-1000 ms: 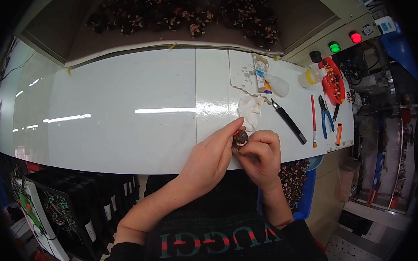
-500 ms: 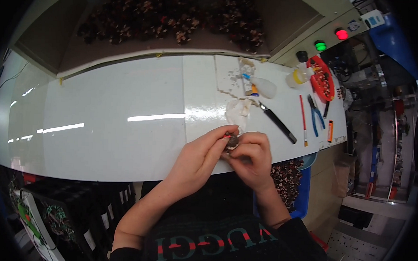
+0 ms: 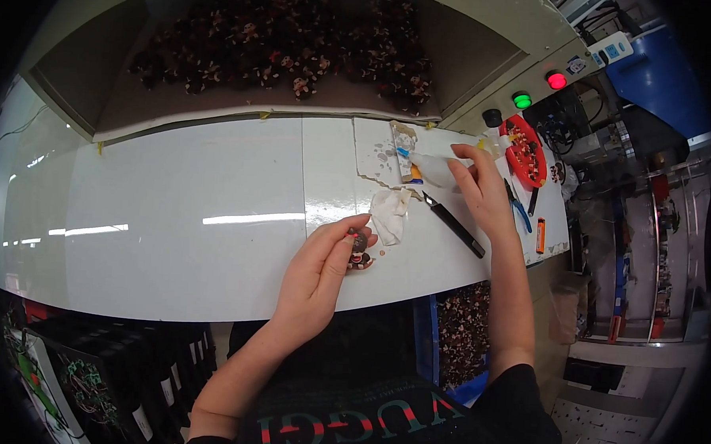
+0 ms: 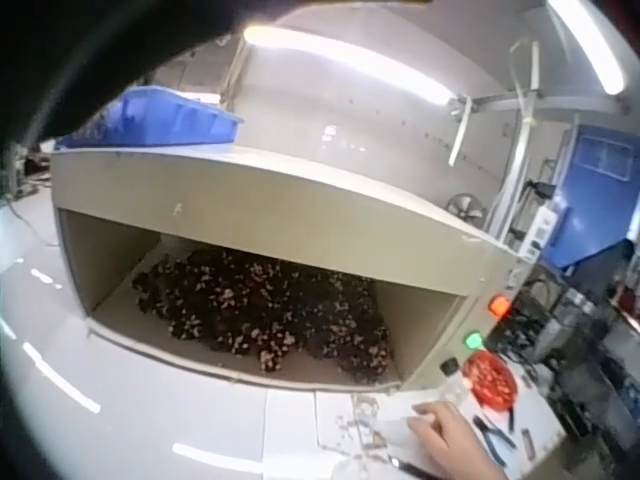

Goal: The person assembles small figurines by applying glue from a glue bottle to various toy accessories and attaching them to the figurines.

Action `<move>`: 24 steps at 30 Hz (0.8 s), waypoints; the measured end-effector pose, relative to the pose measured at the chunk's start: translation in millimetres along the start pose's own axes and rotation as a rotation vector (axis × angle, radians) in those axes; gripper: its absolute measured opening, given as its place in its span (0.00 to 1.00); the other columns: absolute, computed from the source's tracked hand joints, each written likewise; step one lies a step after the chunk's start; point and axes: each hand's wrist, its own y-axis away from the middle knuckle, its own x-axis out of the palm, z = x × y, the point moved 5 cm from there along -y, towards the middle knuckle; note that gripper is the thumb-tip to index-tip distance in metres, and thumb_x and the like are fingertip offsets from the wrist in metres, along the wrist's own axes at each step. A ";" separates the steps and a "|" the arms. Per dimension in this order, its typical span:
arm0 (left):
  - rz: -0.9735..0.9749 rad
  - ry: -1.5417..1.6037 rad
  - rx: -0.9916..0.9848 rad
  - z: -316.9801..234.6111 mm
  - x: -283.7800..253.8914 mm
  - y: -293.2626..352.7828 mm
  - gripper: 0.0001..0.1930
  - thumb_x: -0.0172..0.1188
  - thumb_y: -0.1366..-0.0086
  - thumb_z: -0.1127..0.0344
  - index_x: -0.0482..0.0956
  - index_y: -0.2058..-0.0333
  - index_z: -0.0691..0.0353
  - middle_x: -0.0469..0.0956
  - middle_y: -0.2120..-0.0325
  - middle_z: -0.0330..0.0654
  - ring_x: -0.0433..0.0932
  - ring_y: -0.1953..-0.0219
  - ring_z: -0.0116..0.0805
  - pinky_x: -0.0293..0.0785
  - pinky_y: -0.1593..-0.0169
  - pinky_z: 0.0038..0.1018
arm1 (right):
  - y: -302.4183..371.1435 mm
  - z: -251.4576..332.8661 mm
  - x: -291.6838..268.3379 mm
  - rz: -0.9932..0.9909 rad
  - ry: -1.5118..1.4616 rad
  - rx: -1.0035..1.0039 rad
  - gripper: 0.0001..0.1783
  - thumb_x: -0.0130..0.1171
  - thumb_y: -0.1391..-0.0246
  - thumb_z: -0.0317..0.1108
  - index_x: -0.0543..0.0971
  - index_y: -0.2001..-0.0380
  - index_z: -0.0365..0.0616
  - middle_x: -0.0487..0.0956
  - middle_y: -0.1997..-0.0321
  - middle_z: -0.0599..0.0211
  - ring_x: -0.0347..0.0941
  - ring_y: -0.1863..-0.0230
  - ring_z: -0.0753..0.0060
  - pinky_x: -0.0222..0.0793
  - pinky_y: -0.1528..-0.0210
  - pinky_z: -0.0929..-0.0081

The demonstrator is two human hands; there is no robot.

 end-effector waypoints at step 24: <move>-0.087 -0.062 0.000 18.2 1.8 -9.9 0.17 0.39 0.28 0.70 0.67 0.44 0.68 0.72 0.56 0.46 0.73 0.51 0.32 0.68 0.48 0.25 | 65.1 -17.0 7.9 0.141 -0.829 0.085 0.25 0.61 0.46 0.49 0.72 0.58 0.38 0.72 0.68 0.73 0.65 0.68 0.86 0.61 0.66 0.86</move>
